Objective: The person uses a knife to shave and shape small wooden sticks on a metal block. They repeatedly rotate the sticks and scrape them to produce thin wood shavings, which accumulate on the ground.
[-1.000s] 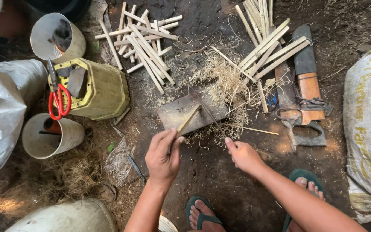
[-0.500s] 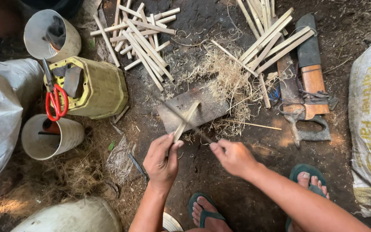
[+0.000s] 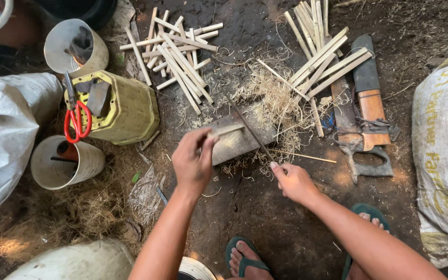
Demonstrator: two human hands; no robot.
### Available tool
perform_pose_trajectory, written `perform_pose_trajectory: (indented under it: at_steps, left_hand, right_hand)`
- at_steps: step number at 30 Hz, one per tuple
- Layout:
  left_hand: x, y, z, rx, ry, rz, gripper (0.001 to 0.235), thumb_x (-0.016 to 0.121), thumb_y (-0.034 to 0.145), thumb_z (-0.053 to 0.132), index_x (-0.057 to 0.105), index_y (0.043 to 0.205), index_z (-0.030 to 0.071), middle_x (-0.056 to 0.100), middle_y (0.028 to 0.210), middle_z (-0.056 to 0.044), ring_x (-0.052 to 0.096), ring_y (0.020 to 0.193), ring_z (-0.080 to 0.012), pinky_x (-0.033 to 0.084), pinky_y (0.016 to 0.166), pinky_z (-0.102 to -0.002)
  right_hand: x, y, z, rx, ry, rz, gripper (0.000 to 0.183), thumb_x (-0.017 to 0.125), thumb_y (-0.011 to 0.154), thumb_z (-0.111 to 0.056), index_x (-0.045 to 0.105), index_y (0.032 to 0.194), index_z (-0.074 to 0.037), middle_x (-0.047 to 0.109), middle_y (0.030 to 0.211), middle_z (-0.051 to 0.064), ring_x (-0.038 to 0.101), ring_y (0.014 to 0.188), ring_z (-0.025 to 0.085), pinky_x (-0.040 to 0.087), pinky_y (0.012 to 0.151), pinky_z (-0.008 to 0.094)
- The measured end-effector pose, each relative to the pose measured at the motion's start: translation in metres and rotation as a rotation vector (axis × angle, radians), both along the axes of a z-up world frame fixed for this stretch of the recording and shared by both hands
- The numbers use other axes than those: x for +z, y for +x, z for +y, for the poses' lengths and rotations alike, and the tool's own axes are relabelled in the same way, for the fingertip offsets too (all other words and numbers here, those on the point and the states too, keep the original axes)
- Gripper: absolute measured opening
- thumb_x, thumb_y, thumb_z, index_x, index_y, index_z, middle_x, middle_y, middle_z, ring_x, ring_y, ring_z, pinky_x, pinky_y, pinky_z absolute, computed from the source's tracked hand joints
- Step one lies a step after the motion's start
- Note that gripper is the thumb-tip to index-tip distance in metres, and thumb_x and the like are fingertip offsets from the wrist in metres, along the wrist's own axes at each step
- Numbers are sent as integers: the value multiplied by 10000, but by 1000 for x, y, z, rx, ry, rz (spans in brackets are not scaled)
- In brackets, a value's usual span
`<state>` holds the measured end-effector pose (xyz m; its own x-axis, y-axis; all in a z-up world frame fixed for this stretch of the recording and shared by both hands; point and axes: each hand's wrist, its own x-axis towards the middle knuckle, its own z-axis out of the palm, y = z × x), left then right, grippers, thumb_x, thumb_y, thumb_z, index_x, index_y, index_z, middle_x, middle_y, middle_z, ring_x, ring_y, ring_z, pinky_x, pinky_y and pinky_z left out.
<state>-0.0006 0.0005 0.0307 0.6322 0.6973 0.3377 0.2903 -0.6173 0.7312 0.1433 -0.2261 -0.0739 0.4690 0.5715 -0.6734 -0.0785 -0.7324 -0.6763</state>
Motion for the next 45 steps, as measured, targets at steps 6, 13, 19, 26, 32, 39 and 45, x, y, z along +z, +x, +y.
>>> perform_pose_trajectory:
  at_steps: [6,13,19,26,32,39,45]
  left_hand:
    - [14,23,2,-10,-45,-34,206,768,971,205,727,1125,74,753,975,-68,735,849,-139,632,757,-263]
    - [12,19,-11,-5,1,-119,231,770,958,212,715,1116,53,751,1052,-103,748,901,-188,628,806,-290]
    - [14,16,-13,-38,72,-110,229,763,968,227,711,1111,56,755,1056,-100,745,932,-202,626,825,-297]
    - [12,15,-6,-8,-8,-119,230,778,956,194,716,1116,40,753,1027,-107,748,886,-186,621,794,-294]
    - [17,11,-9,-10,14,-156,236,778,956,184,703,1112,23,743,1066,-127,744,916,-204,618,810,-302]
    - [11,11,-8,-34,109,-141,227,778,957,206,704,1094,40,755,1047,-104,741,955,-227,607,833,-329]
    - [8,17,-6,-86,81,-114,199,749,991,230,703,1106,74,755,1042,-77,755,925,-199,645,807,-286]
  right_hand:
    - [36,-8,25,-111,270,58,507,440,1026,-471,652,923,-22,609,599,18,578,481,119,474,489,298]
    - [16,-18,33,11,308,-167,552,407,1066,-488,619,884,-12,606,618,18,589,537,108,474,517,289]
    - [8,-6,38,-1,50,109,514,421,1047,-469,618,866,-30,572,594,40,553,480,162,470,494,322]
    - [9,-13,42,-208,697,135,493,403,1084,-475,615,1021,-35,602,747,10,585,607,94,503,567,276]
    - [8,-9,56,-3,15,82,546,412,1068,-491,609,869,-22,581,609,36,575,484,143,495,499,309]
    - [28,-2,58,-49,314,-36,454,425,1056,-437,634,934,-53,589,622,7,578,511,100,487,484,291]
    - [12,-6,57,-35,405,-64,498,440,1073,-458,622,918,-21,586,647,22,576,519,121,490,483,300]
